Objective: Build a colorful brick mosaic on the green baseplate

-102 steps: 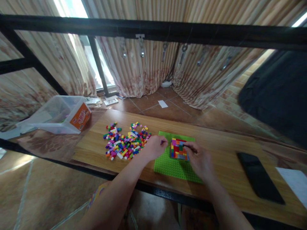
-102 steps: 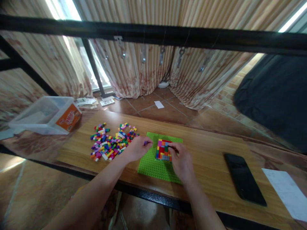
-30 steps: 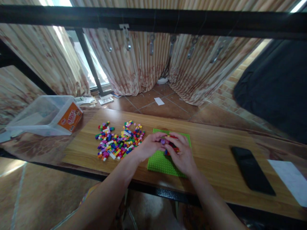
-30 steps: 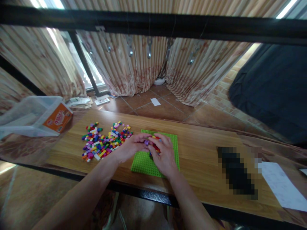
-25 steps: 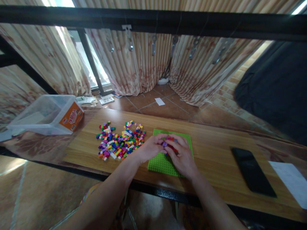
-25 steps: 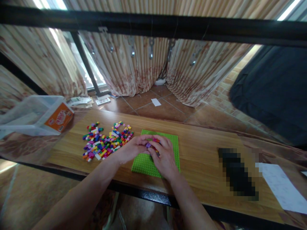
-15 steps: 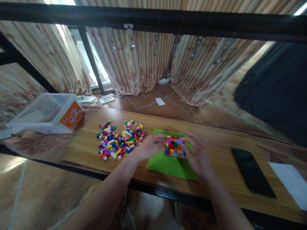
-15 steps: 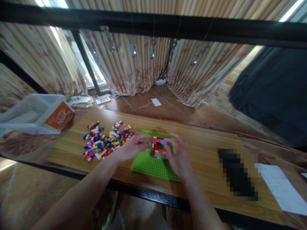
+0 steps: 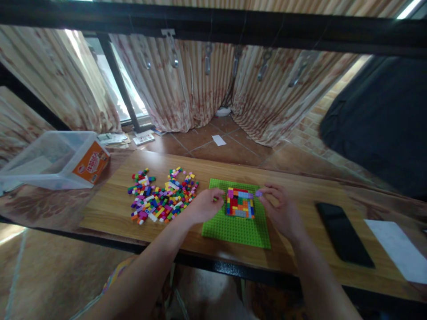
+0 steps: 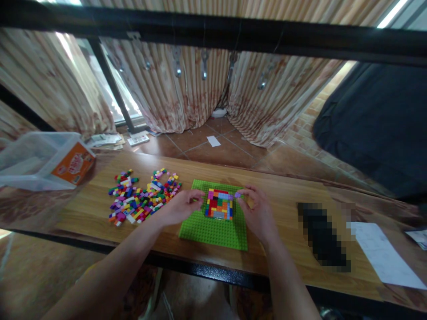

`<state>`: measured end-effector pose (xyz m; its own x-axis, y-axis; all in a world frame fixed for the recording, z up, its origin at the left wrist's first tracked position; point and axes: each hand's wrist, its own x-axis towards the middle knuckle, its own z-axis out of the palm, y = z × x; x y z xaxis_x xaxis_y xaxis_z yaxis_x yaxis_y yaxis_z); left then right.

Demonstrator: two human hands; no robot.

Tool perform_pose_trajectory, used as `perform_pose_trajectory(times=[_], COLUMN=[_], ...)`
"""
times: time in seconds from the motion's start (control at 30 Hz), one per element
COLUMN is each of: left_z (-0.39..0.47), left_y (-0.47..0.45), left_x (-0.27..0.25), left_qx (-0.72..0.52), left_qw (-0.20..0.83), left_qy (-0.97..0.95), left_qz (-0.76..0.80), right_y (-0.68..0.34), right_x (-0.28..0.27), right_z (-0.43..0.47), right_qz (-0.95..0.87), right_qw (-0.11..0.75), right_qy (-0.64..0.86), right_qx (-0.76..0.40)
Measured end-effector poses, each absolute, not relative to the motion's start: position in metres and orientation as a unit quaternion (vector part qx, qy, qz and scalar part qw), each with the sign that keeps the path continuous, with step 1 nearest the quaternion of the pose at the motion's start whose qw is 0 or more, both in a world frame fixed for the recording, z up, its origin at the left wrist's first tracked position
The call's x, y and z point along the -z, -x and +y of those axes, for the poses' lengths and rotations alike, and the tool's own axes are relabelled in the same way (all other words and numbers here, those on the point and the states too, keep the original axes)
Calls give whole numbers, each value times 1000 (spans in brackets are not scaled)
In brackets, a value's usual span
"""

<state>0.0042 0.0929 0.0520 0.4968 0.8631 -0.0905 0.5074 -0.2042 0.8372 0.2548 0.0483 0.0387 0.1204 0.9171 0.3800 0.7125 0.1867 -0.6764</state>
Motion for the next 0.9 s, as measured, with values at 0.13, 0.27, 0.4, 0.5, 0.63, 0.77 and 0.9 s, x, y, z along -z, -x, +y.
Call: perform_pose_trajectory(times=[0.13, 0.27, 0.4, 0.5, 0.63, 0.77, 0.9], left_z=[92, 93, 92, 91, 89, 89, 89], left_y=[-4, -5, -5, -6, -6, -6, -4], left_x=[-54, -52, -52, -55, -59, -60, -61], left_qx=[-196, -187, -180, -177, -176, -178, -185], left_qw=[429, 428, 428, 431, 437, 441, 436], left_qy=[-754, -763, -771, -774, -771, -774, -776], left_qz=[458, 447, 436, 430, 429, 418, 415], right_y=[-260, -255, -248, -236, -214, -200, -195], right_x=[-40, -37, -36, -37, -36, -33, -28], right_z=[47, 46, 45, 44, 43, 47, 51], right_qz=[-640, -659, -669, -675, -695, -714, -720], right_qw=[418, 409, 409, 409, 382, 379, 381], right_qy=[626, 605, 594, 583, 576, 567, 566], right_qx=[-155, -180, -179, -192, -198, -156, -131])
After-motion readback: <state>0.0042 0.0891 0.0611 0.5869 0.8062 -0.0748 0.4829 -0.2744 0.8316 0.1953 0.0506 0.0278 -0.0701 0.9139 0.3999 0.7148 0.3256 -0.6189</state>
